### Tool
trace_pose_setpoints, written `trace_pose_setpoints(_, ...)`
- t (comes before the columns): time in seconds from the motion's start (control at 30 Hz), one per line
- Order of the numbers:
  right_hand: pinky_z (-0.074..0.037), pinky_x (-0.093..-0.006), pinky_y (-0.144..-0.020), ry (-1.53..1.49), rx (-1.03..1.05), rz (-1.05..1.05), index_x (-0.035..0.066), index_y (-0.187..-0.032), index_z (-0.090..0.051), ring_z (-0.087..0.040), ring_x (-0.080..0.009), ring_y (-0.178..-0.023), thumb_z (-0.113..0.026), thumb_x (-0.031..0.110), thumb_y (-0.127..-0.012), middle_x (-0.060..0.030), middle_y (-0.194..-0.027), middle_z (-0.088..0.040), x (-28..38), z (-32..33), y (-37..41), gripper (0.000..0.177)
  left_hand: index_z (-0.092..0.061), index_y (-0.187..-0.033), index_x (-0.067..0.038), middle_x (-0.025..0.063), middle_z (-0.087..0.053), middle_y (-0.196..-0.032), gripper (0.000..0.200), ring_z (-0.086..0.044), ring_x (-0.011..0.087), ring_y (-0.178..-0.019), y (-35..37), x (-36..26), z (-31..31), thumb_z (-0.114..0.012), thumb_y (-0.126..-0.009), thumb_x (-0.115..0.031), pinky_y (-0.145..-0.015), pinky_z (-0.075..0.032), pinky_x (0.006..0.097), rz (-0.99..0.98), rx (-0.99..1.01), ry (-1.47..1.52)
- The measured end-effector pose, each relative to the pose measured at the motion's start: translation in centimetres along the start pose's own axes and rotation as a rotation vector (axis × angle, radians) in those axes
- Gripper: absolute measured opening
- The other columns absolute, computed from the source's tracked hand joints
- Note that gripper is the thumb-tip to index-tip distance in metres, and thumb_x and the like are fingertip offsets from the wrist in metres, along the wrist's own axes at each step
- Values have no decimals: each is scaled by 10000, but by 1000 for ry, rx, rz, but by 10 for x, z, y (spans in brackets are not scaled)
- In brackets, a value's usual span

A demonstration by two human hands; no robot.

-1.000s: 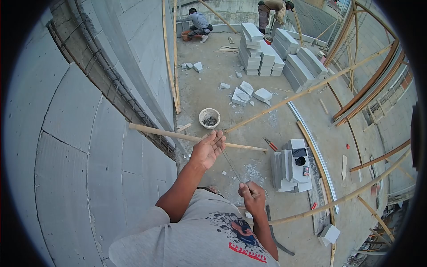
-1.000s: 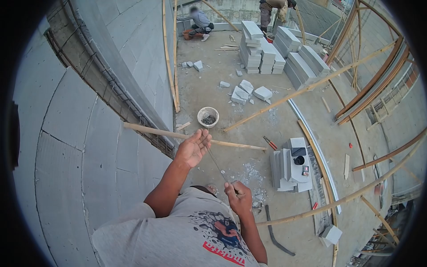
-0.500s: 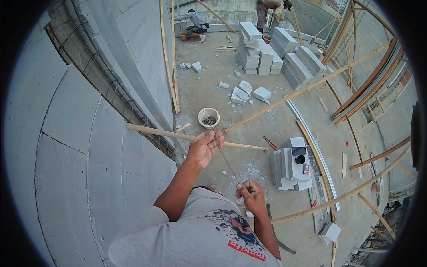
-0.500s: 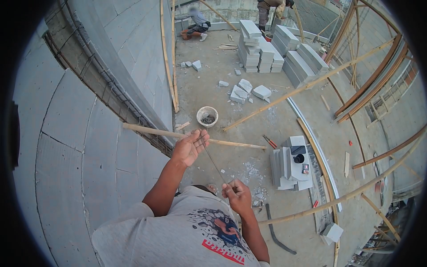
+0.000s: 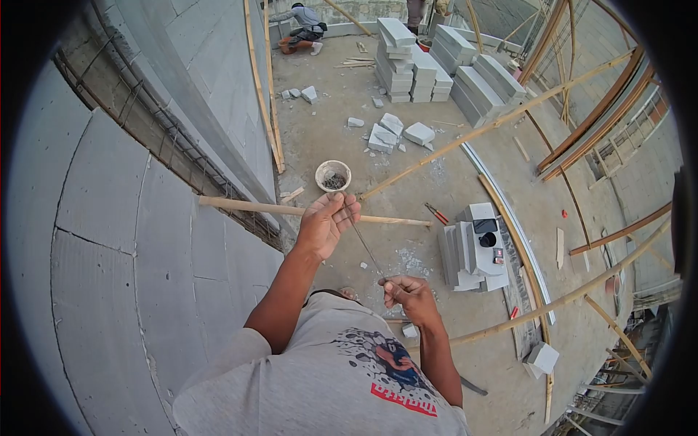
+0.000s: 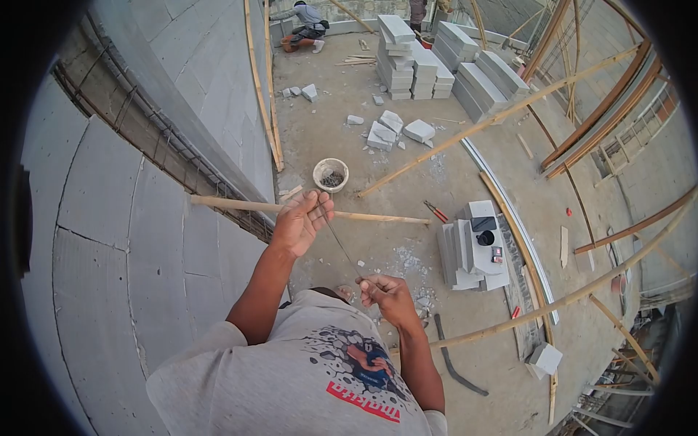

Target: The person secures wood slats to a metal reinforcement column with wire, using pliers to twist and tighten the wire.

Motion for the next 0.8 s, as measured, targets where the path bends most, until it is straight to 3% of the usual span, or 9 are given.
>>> trace_pose_setpoints(0.27, -449, -233, -570, 131, -111, 97, -36, -944, -685, -538, -90, -591, -630, 136, -919, -25, -663, -603, -6, -5, 0, 183, -570, -1027, -73, 56, -652, -1000, 126, -644, 174, -926, 2, 0, 3, -577, -950, -173, -836, -540, 347, -35, -58, -41)
trace_pose_setpoints(0.53, -448, -243, -570, -10, -45, 79, -60, -979, -644, -539, -110, -590, -588, 173, -950, -33, -684, -598, -1, -8, -3, 241, -502, -1225, -36, 116, -614, -1163, 354, -642, 203, -981, 17, 7, -16, -604, -936, -214, -825, -542, 352, -28, 19, -221)
trace_pose_setpoints(0.67, -456, -249, -586, -102, -42, 86, -60, -1020, -647, -542, -100, -616, -563, 168, -966, -30, -719, -605, -1, -11, -4, 249, -515, -1245, -27, 106, -609, -1165, 387, -638, 183, -970, 24, 27, -13, -611, -932, -233, -800, -543, 335, -14, 73, -360)
trace_pose_setpoints(0.8, -458, -252, -577, -116, -36, 78, -70, -1026, -622, -553, -125, -608, -565, 190, -964, -49, -713, -605, -6, -11, -5, 273, -565, -1213, -13, 68, -625, -1069, 370, -631, 144, -916, 29, 33, -8, -626, -925, -237, -745, -545, 293, -4, 40, -466)
Point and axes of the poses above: each hand's wrist, its own y-axis away from the middle knuckle, its own z-axis out of the back of the hand, x = y × z, the point moved 5 cm from there along -y, towards the middle knuckle
